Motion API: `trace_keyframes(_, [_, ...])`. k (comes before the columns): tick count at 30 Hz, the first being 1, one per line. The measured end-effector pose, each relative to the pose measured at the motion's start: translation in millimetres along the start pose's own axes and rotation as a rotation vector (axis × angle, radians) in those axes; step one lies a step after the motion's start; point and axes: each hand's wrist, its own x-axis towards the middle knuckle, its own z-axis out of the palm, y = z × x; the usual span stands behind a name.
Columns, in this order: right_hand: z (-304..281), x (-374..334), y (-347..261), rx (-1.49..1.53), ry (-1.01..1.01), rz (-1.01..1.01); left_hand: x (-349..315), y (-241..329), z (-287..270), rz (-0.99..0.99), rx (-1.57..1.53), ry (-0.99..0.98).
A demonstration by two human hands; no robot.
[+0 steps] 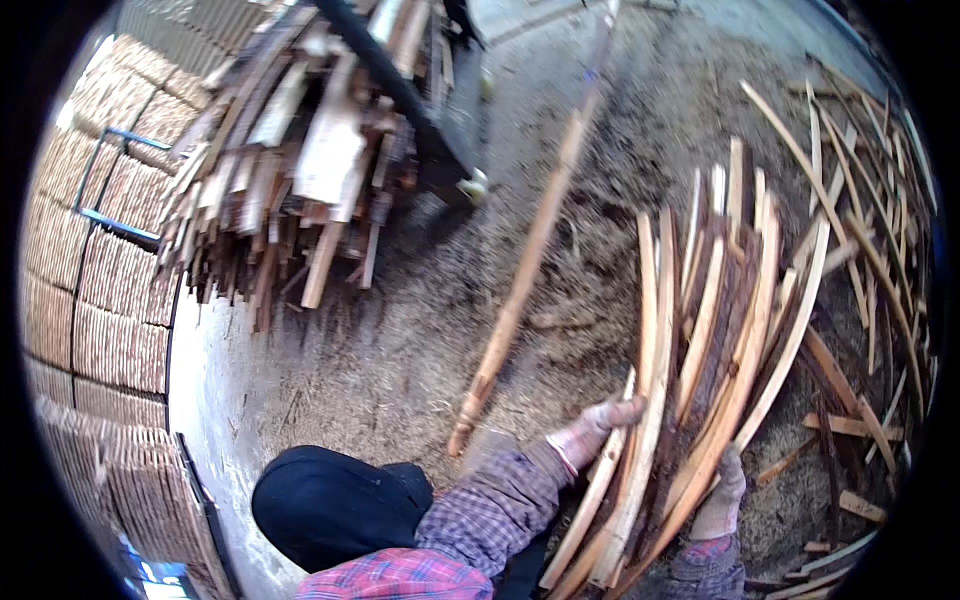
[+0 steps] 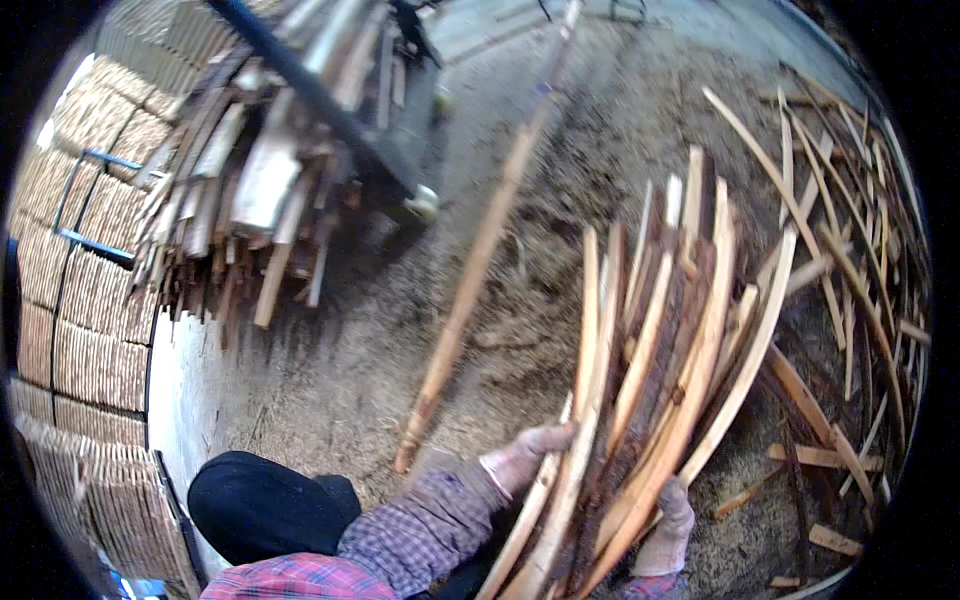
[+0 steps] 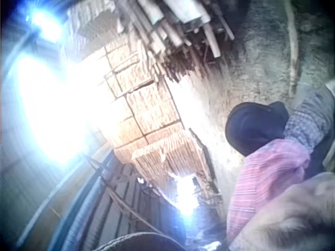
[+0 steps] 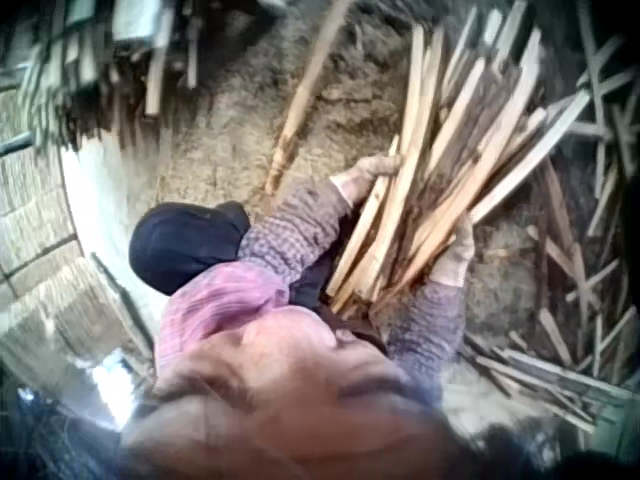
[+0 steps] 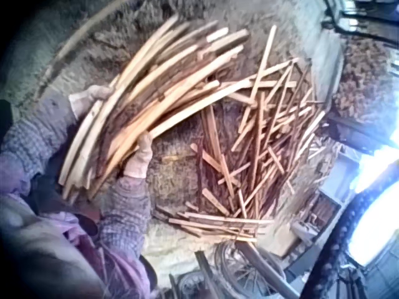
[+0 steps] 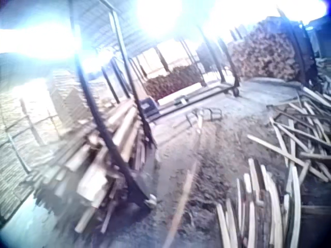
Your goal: The person gathers thin wood strips from the ground by hand and places them onto a metal rack or cart.
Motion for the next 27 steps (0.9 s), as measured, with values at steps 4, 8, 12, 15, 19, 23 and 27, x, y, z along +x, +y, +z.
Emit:
trace_keyframes(4, [3.1, 7.3, 14.5, -0.205, 0.161, 0.047, 6.3, -3.6, -40.0, -0.100, -0.175, 0.041])
trace_keyframes(8, [-47.6, 6.5, 14.6, -0.696, 0.156, -0.040, 26.0, -15.3, -45.4, -0.114, -0.168, -0.060])
trace_keyframes(12, [-18.7, 5.9, -2.2, -0.586, 0.225, 0.175, 30.4, -13.7, -45.4, -0.135, -0.166, -0.032])
trace_keyframes(15, [-0.8, 7.0, -1.4, -0.435, 0.288, 0.065, 30.1, -9.4, -53.2, -0.105, -0.162, 0.031])
trace_keyframes(19, [23.8, 1.0, -16.6, -0.162, 0.368, 0.112, 34.9, -1.5, -56.8, -0.150, -0.180, -0.031])
trace_keyframes(23, [8.6, -29.2, -5.2, 0.068, 0.199, 0.202, -11.7, 4.7, -28.5, -0.105, -0.041, 0.168])
trace_keyframes(27, [54.6, -100.3, -27.4, -0.027, 0.255, 0.260, -104.1, 37.8, 71.9, -0.166, 0.139, 0.423])
